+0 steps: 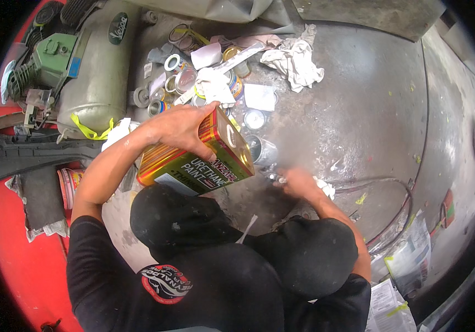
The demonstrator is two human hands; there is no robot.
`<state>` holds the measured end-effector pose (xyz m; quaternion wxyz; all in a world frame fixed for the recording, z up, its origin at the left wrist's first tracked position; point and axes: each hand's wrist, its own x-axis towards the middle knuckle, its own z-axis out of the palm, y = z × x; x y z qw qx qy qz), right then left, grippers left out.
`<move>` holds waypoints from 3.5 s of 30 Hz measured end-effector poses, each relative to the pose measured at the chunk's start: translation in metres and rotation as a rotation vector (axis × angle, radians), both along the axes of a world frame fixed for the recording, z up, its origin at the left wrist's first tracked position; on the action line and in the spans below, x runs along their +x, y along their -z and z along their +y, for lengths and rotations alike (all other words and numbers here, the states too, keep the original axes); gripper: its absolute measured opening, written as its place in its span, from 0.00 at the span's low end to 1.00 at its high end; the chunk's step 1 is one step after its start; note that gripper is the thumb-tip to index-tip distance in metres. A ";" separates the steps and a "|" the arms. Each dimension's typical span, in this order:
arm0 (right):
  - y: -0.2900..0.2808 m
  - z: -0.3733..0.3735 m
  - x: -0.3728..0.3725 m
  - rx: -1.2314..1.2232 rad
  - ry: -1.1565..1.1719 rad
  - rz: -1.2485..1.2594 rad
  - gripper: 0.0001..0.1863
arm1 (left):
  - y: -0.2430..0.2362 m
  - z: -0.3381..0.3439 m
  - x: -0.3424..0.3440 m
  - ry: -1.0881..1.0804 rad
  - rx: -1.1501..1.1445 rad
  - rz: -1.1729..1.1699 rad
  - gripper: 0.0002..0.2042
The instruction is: The person pours paint from a rectangular can into a spray gun cup, wipes the cup with a cloth, and attaches it to the spray gun. They then test the spray gun by firing it into the air and wipe the nozzle with a cloth.
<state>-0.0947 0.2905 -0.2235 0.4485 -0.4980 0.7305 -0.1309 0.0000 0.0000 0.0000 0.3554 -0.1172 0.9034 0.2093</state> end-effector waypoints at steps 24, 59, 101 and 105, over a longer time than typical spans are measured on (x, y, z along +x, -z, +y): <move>-0.016 -0.015 -0.018 -0.244 0.486 -0.096 0.25 | 0.044 -0.044 0.190 -0.746 0.127 0.700 0.53; 0.020 0.049 -0.061 -0.431 1.047 0.074 0.23 | 0.082 0.006 -0.014 -0.324 0.058 0.213 0.20; -0.007 0.063 -0.061 -0.364 1.038 0.034 0.23 | 0.140 0.206 -0.166 -0.702 0.880 1.233 0.31; -0.013 0.069 -0.065 -0.340 0.955 0.050 0.24 | 0.137 0.222 -0.162 -0.477 0.414 1.052 0.23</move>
